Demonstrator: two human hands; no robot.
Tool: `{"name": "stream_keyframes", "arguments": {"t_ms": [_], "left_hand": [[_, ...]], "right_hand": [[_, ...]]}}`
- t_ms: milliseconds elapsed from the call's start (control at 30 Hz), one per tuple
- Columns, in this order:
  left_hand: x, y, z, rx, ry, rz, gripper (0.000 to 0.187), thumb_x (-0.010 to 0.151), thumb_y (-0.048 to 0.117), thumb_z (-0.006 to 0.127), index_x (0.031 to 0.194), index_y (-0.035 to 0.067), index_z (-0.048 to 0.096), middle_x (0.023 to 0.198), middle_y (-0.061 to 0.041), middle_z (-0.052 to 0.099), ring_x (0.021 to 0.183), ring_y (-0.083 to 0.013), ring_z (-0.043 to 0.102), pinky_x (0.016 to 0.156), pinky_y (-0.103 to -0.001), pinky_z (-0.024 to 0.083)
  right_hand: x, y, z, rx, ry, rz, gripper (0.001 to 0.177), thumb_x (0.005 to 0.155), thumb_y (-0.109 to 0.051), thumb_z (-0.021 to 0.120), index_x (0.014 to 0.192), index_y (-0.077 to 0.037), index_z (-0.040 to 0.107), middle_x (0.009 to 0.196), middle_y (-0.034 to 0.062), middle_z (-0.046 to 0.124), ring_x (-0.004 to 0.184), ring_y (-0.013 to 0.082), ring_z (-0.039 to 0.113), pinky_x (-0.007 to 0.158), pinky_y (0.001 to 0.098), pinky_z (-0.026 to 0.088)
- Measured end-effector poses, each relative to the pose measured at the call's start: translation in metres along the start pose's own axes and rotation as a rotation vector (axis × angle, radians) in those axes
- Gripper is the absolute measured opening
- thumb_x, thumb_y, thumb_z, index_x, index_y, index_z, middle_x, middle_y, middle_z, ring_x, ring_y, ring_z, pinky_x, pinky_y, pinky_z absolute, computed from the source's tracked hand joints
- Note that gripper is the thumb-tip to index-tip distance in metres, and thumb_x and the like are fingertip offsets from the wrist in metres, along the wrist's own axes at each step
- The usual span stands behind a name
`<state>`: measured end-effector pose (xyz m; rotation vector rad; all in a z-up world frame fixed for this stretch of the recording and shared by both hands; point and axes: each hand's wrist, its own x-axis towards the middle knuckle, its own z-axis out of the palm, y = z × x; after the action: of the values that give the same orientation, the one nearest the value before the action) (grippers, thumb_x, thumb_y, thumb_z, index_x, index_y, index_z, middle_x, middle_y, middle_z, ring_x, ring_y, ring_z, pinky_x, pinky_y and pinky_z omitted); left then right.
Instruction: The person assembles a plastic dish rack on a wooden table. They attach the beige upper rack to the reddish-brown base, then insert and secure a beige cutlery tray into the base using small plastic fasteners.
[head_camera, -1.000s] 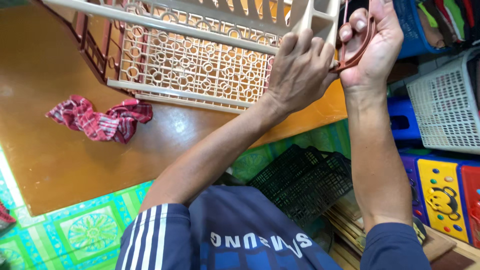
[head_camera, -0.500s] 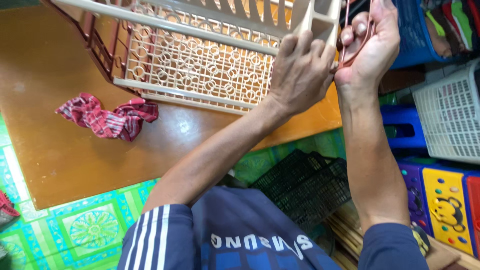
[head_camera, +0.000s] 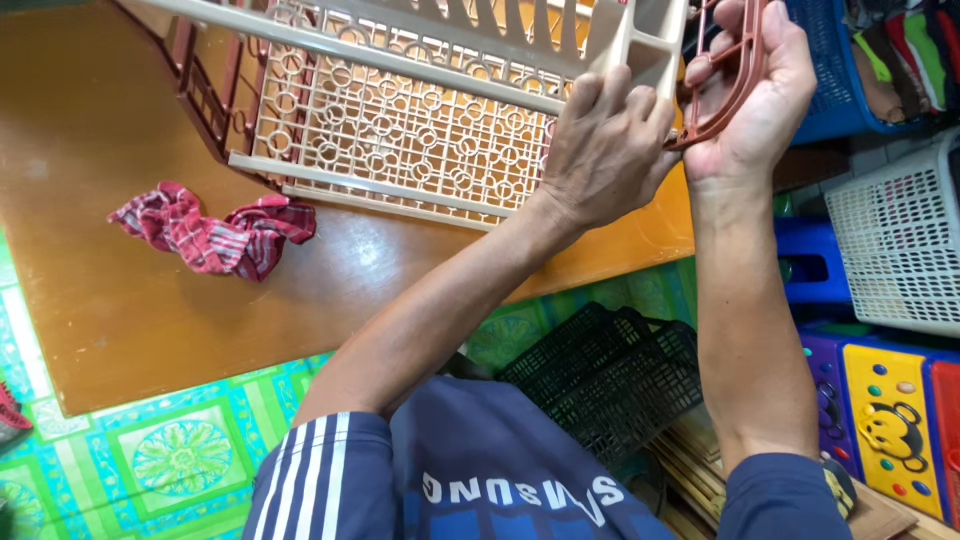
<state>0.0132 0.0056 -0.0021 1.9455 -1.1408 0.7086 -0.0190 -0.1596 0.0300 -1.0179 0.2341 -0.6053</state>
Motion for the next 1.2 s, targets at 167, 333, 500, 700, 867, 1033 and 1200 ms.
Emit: {"name": "stream_keyframes", "arguments": {"t_ms": [167, 333, 500, 700, 867, 1033, 1200], "left_hand": [[-0.002, 0.005, 0.001, 0.020, 0.012, -0.021, 0.046, 0.078, 0.038, 0.082, 0.102, 0.004, 0.063, 0.092, -0.009, 0.057, 0.103, -0.0280, 0.052, 0.092, -0.043, 0.037], [0.001, 0.004, -0.005, 0.007, 0.000, -0.032, 0.045, 0.074, 0.036, 0.082, 0.100, 0.005, 0.062, 0.093, -0.009, 0.058, 0.103, -0.0280, 0.053, 0.092, -0.044, 0.037], [0.002, -0.001, -0.006, 0.015, 0.023, -0.036, 0.037, 0.075, 0.031, 0.080, 0.099, 0.008, 0.063, 0.092, -0.007, 0.058, 0.104, -0.0269, 0.053, 0.093, -0.043, 0.037], [0.002, -0.009, -0.006, 0.014, 0.032, -0.028, 0.031, 0.080, 0.031, 0.079, 0.096, 0.010, 0.063, 0.090, -0.006, 0.058, 0.103, -0.0262, 0.053, 0.093, -0.042, 0.037], [0.001, -0.008, -0.001, 0.042, 0.065, 0.001, 0.043, 0.080, 0.040, 0.079, 0.103, 0.006, 0.064, 0.091, -0.006, 0.058, 0.102, -0.0258, 0.053, 0.092, -0.043, 0.037], [0.004, -0.004, 0.002, 0.051, 0.052, -0.004, 0.044, 0.084, 0.044, 0.082, 0.099, 0.008, 0.062, 0.092, -0.006, 0.056, 0.105, -0.0266, 0.052, 0.092, -0.043, 0.036], [0.002, -0.005, 0.002, 0.027, 0.029, -0.016, 0.052, 0.076, 0.051, 0.085, 0.096, 0.010, 0.061, 0.092, -0.006, 0.056, 0.105, -0.0263, 0.052, 0.091, -0.043, 0.035]], "right_hand": [[-0.002, 0.000, -0.009, -0.017, -0.089, -0.050, 0.030, 0.113, -0.027, 0.055, 0.106, 0.001, 0.065, 0.093, 0.0107, 0.064, 0.069, 0.0226, 0.057, 0.066, 0.0330, 0.050], [0.001, 0.007, -0.004, 0.090, -0.003, -0.036, 0.027, 0.116, -0.022, 0.056, 0.101, -0.001, 0.060, 0.088, 0.0089, 0.056, 0.069, 0.0199, 0.054, 0.065, 0.0328, 0.048], [0.011, 0.012, -0.001, 0.038, -0.007, -0.078, 0.029, 0.112, -0.025, 0.055, 0.095, -0.003, 0.060, 0.082, 0.0075, 0.055, 0.065, 0.0205, 0.052, 0.061, 0.0323, 0.047], [0.016, 0.015, -0.002, 0.000, -0.025, -0.094, 0.028, 0.115, -0.024, 0.056, 0.096, -0.003, 0.059, 0.083, 0.0076, 0.055, 0.066, 0.0197, 0.051, 0.060, 0.0319, 0.046], [0.012, 0.011, -0.001, -0.003, -0.041, -0.045, 0.029, 0.116, -0.024, 0.055, 0.097, -0.003, 0.059, 0.084, 0.0081, 0.056, 0.066, 0.0199, 0.053, 0.062, 0.0317, 0.048], [0.004, -0.004, 0.002, -0.117, -0.070, -0.010, 0.029, 0.116, -0.026, 0.053, 0.104, -0.001, 0.061, 0.085, 0.0078, 0.057, 0.072, 0.0191, 0.058, 0.067, 0.0314, 0.050], [-0.006, -0.031, -0.026, -0.515, 0.050, -0.181, 0.028, 0.105, -0.032, 0.056, 0.104, -0.007, 0.066, 0.092, 0.0030, 0.069, 0.085, 0.0211, 0.075, 0.072, 0.0321, 0.061]]}}
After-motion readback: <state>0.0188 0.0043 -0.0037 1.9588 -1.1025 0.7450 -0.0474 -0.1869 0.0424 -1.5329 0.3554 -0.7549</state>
